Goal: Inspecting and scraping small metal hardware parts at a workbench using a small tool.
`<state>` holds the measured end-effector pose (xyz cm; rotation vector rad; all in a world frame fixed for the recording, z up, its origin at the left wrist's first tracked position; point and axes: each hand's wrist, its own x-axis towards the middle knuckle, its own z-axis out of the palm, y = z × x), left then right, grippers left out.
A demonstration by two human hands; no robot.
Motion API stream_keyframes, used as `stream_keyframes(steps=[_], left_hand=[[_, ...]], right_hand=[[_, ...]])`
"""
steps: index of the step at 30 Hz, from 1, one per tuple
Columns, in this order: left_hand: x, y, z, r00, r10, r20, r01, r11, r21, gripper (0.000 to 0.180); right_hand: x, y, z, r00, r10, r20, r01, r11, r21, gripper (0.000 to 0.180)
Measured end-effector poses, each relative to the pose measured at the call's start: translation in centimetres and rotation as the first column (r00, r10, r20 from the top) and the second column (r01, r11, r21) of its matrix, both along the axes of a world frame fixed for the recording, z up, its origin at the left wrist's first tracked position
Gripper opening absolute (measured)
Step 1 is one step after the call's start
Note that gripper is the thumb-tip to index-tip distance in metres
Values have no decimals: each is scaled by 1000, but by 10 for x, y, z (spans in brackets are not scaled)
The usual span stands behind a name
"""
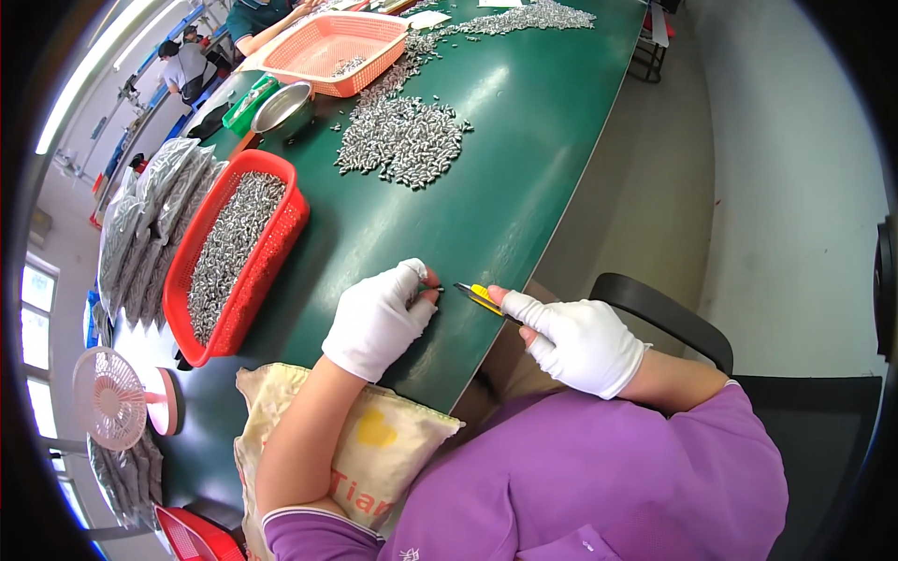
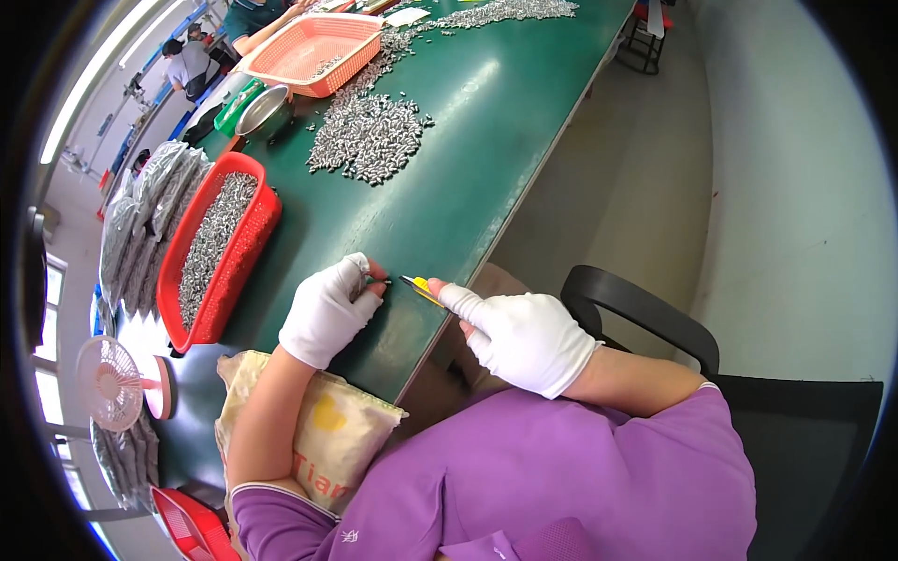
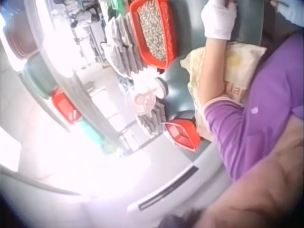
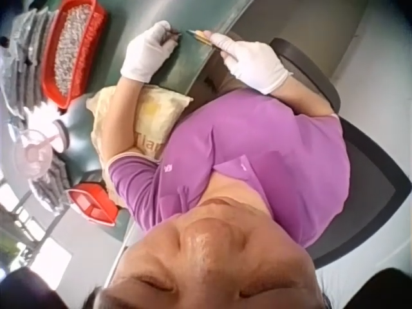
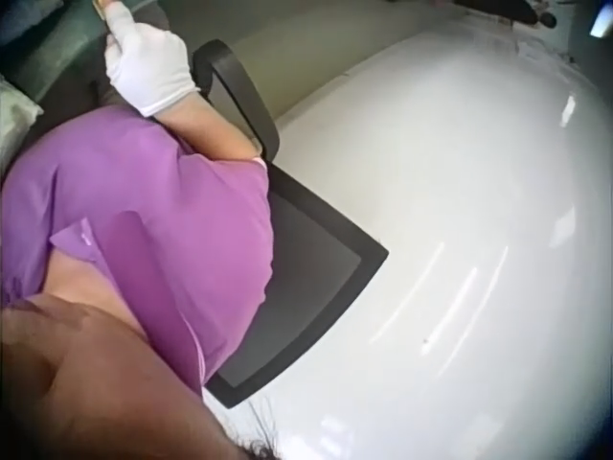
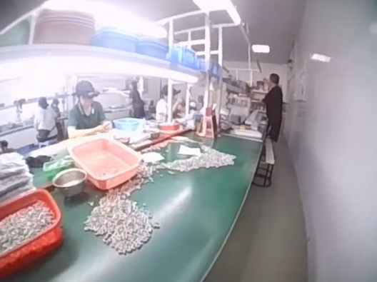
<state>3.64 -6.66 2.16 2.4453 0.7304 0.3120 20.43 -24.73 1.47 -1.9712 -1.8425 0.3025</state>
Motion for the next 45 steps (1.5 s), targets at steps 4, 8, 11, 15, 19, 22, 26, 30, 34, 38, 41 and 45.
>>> stream_keyframes(steps=[4,8,11,15,19,22,26,30,34,38,41,45], left_hand=[[1,-1,-3,999,-16,36,16,1000,10,12],[1,-2,-3,999,11,50,-11,1000,-6,11],[1,-2,-4,998,27,49,-26,999,-20,11],[2,-3,-4,997,43,68,-41,999,-28,12],[3,-3,-4,997,61,53,-58,997,-58,12],[3,-3,-3,996,77,44,-74,994,-78,12],[3,-2,-3,996,76,53,-70,991,-112,12],[2,0,-2,997,70,12,-69,994,-87,10],[1,1,-4,997,70,9,-69,994,-86,10],[1,2,-6,998,62,28,-58,992,-112,10],[0,3,-6,998,53,27,-49,989,-143,9],[1,1,-4,998,66,10,-64,981,-181,9]], right_hand=[[-6,1,1,1000,6,11,-7,998,58,53],[-10,3,1,997,0,72,-2,999,33,54],[-11,5,1,998,1,67,-5,999,51,55],[-13,6,0,998,2,66,-4,999,39,56],[-13,8,1,998,10,61,-12,999,32,56],[-11,10,2,999,28,42,-31,997,64,56],[-7,12,4,999,50,12,-50,998,33,55],[-6,15,3,998,45,-43,-45,999,0,54],[-5,16,4,997,56,-45,-56,998,-8,54],[1,21,11,991,108,-78,-107,994,8,54],[7,24,18,984,141,-105,-148,987,-62,51],[6,25,23,987,138,-76,-148,980,-135,47]])
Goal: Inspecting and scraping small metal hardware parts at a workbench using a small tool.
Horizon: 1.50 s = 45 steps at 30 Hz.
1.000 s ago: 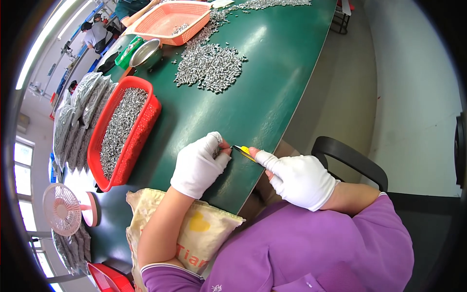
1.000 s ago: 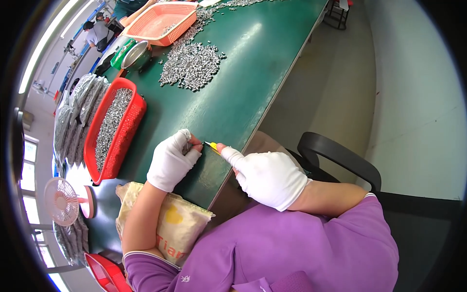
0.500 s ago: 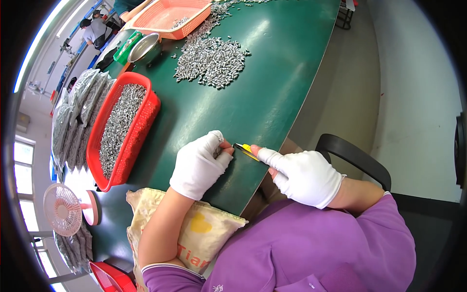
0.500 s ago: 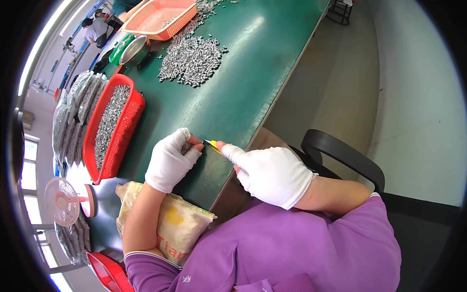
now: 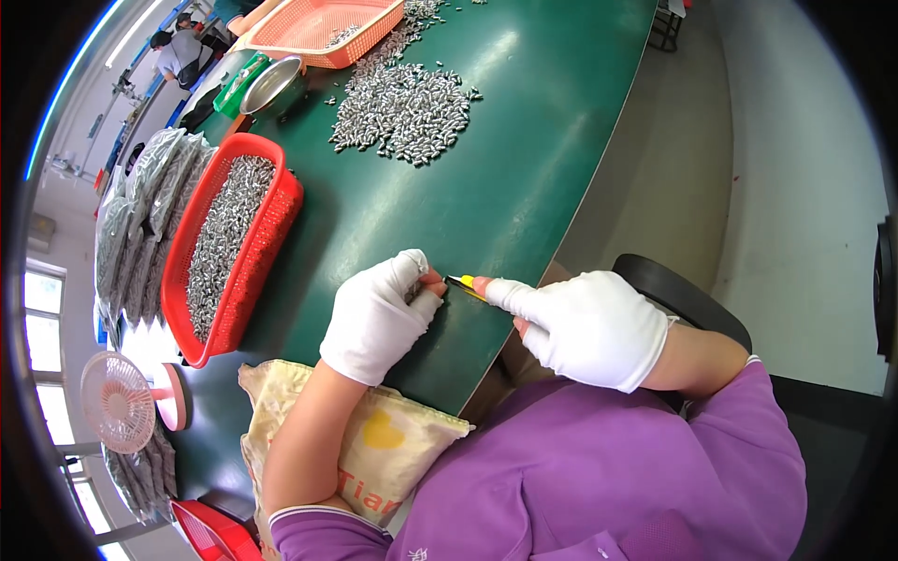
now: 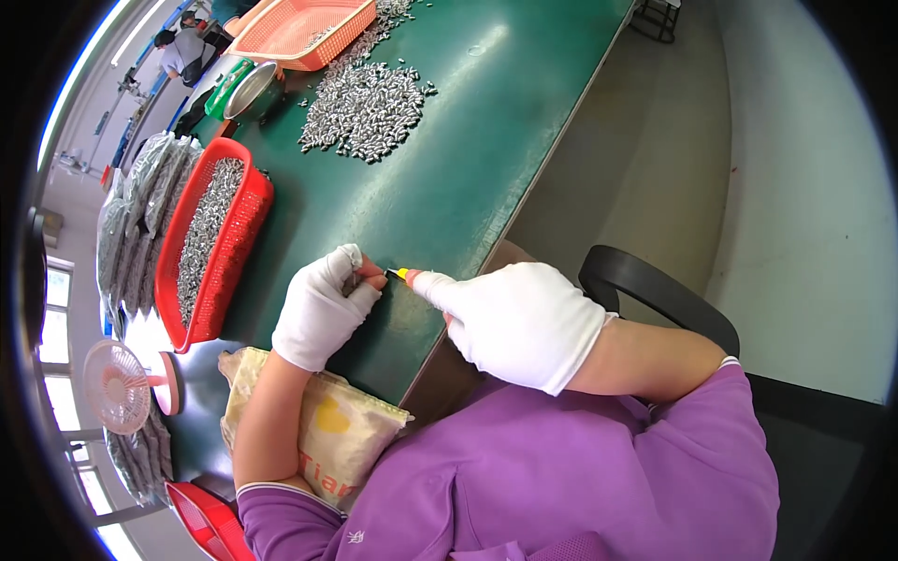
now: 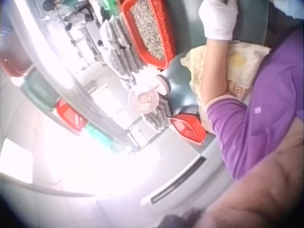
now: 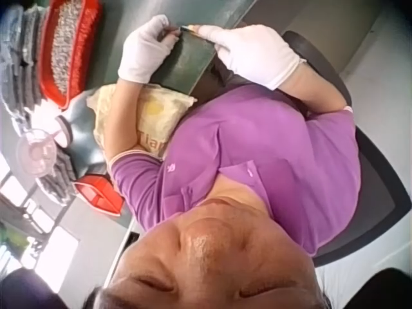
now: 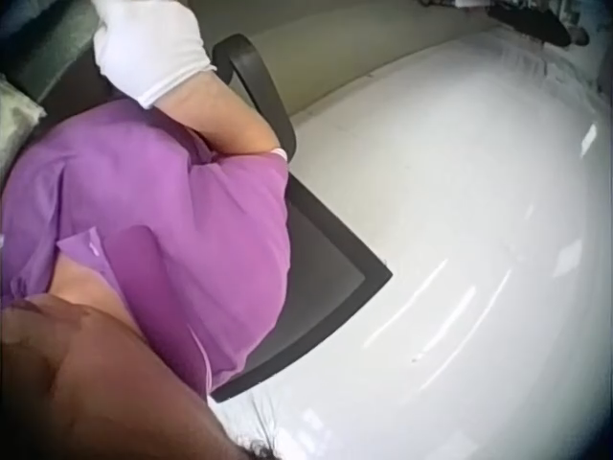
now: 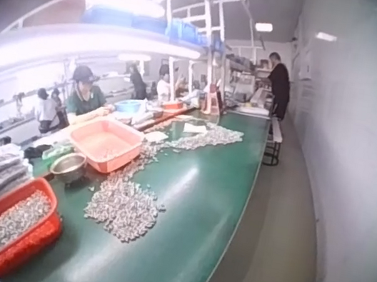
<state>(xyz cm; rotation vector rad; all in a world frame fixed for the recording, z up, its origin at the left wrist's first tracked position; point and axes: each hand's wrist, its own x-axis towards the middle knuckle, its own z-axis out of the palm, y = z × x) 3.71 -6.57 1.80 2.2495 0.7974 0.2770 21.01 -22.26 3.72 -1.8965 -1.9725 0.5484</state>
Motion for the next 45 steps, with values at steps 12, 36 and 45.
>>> stream_keyframes(steps=[12,36,45], left_hand=[[-1,2,0,1000,-16,12,16,1000,-6,10],[-25,53,0,766,474,435,168,506,-846,25],[-31,67,-8,646,538,541,228,541,-810,24]], right_hand=[[-9,-4,-8,995,-90,-51,91,995,34,47],[114,151,-27,679,-585,444,415,805,424,29],[-2,203,13,889,457,14,-359,679,641,21]])
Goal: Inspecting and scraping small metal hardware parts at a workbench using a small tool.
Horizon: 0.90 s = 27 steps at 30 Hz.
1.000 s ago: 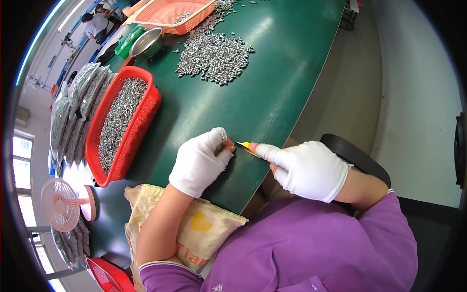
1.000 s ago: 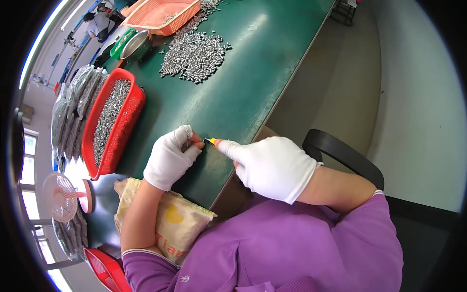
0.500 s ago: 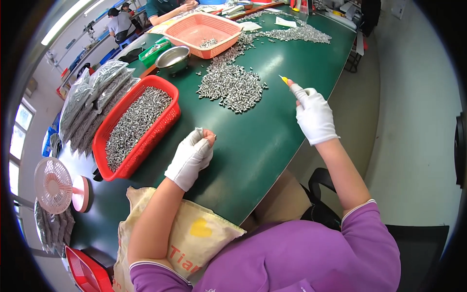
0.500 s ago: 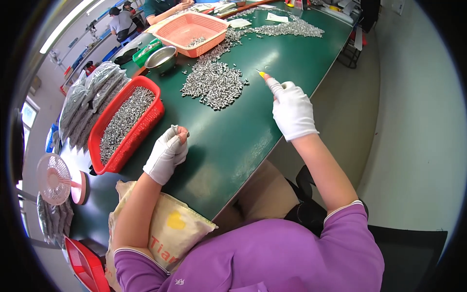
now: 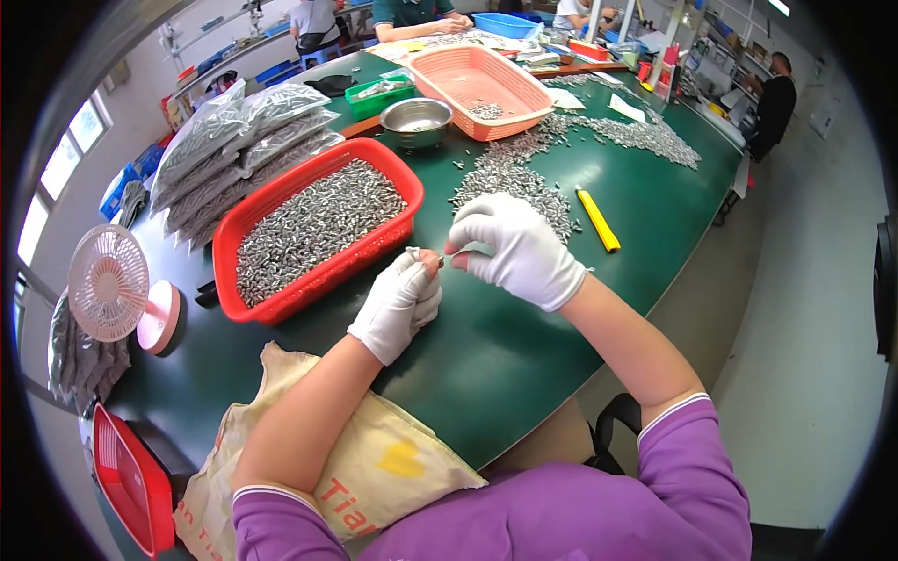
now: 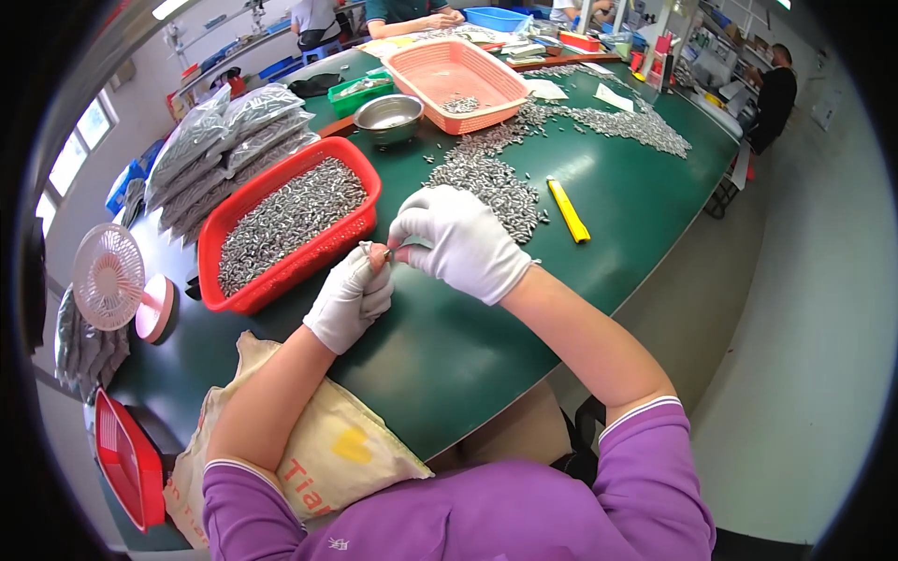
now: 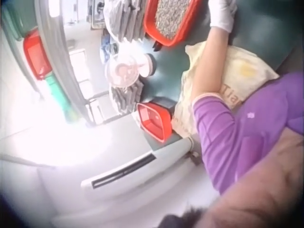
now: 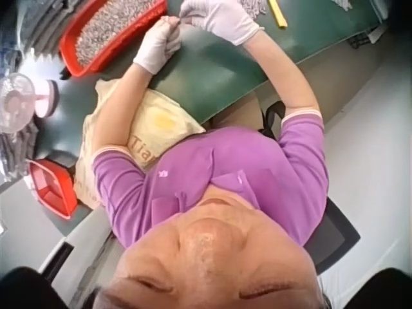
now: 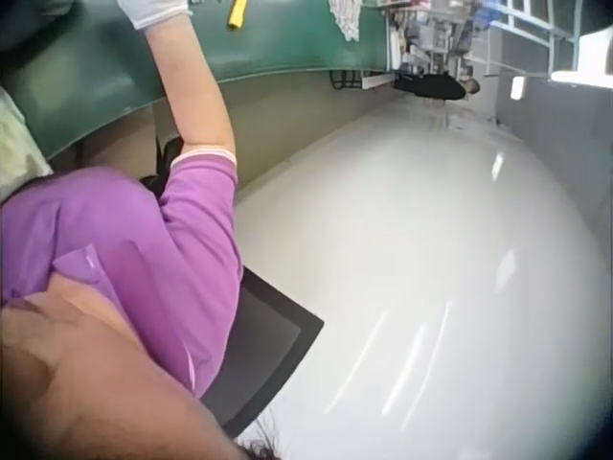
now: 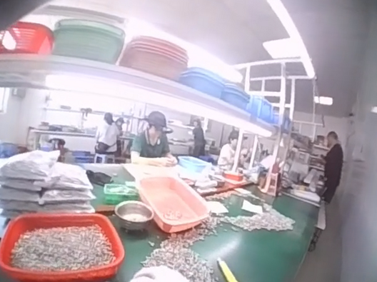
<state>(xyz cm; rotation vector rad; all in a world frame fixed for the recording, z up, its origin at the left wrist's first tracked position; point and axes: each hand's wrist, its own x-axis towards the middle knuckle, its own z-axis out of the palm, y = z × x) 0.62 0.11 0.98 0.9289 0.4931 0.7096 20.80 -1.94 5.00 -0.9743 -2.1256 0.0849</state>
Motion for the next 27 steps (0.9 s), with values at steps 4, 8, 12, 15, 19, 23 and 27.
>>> stream_keyframes(steps=[4,8,12,15,19,23,27], left_hand=[[-4,7,-3,998,49,47,-50,999,18,27],[-4,10,-6,997,47,64,-48,999,10,27],[-4,10,-5,999,26,47,-25,1000,-11,25],[-4,11,-2,1000,13,27,-13,1000,-14,28],[-3,9,0,1000,23,-20,-23,1000,1,30],[-1,7,0,995,52,-79,-51,999,14,29],[-2,8,0,996,51,-66,-52,999,-6,26]], right_hand=[[-17,26,5,996,90,31,-88,994,-61,20],[-16,32,-8,973,140,-184,-183,953,-242,17],[-13,28,-22,951,65,-302,-193,890,-414,14],[-12,27,-24,949,41,-314,-178,890,-421,13],[-13,27,-23,953,60,-298,-171,917,-361,10],[-15,27,-24,951,101,-291,-184,944,-274,9],[-6,34,-23,987,40,-154,-53,996,-77,11]])
